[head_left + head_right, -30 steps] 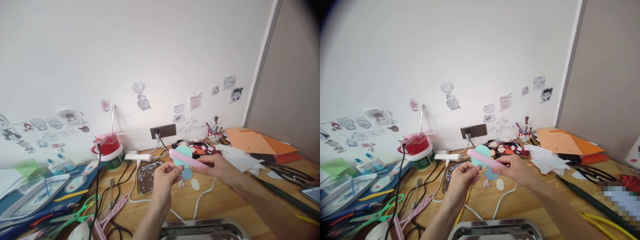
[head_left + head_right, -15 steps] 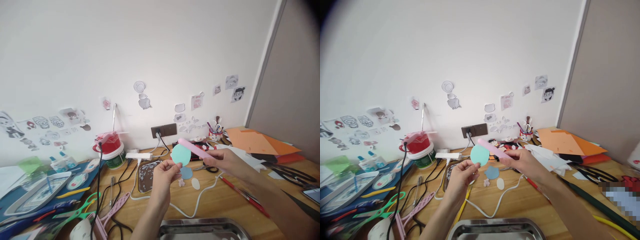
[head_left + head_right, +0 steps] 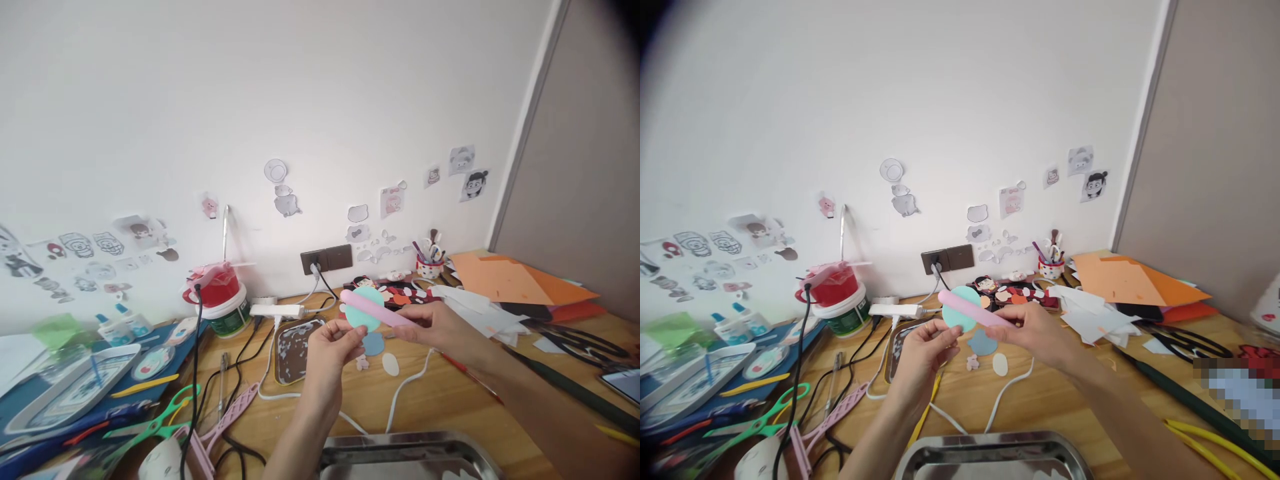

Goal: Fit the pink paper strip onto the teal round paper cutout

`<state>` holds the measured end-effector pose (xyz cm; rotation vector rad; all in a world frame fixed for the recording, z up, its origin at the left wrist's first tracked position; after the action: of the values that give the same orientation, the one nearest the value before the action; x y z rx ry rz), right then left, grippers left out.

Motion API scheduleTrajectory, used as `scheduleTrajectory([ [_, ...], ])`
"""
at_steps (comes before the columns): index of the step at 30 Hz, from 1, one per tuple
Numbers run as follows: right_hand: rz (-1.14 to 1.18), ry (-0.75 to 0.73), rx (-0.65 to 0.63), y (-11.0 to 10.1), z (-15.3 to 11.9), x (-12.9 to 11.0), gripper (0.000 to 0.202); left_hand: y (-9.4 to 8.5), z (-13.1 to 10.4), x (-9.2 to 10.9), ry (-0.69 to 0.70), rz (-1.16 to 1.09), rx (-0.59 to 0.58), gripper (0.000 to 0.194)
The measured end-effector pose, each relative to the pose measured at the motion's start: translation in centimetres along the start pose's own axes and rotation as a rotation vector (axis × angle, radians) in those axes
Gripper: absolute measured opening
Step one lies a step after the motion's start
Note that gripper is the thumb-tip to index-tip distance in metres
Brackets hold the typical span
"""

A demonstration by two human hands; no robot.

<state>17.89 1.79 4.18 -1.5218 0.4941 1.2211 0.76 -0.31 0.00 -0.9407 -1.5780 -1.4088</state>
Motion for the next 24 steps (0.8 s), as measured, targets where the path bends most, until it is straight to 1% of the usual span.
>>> scheduleTrajectory([
  [5,0.023,-0.001,0.094,-0.66,0.09,0.52,0.03,-0.17,0.09,0.2,-0.002,0.016,0.018,0.02],
  [7,0.022,-0.004,0.112,-0.77,0.08,0.69,0.029,-0.17,0.09,0.18,0.002,0.014,0.022,0.021],
  [9,0.003,-0.013,0.092,-0.72,0.06,0.64,0.03,-0.13,0.09,0.13,-0.006,0.015,0.03,0.021],
  [13,-0.057,-0.006,0.006,-0.36,-0.03,0.13,0.033,-0.02,0.07,0.16,-0.008,0.013,0.05,0.022],
  [17,-0.044,0.012,-0.033,-0.1,-0.09,-0.15,0.034,0.07,0.06,0.26,-0.012,0.02,0.063,0.023],
  [20,-0.045,0.018,-0.046,-0.01,-0.18,-0.11,0.033,0.12,0.02,0.22,-0.012,0.023,0.062,0.022],
  [24,-0.054,0.029,-0.025,0.01,-0.39,-0.21,0.033,0.11,-0.02,0.05,-0.002,0.029,0.027,0.02],
])
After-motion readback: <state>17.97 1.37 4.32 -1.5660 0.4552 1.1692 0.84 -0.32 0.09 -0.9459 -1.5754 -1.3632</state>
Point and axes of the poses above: each hand's wrist, its own z-axis towards the middle knuckle, its own y-axis out of the palm, x = y × z, the point moved 1 cm from there along z, towards the middle knuckle, and after that the axes turned 2 degrees about x, right-handed, at the moved point
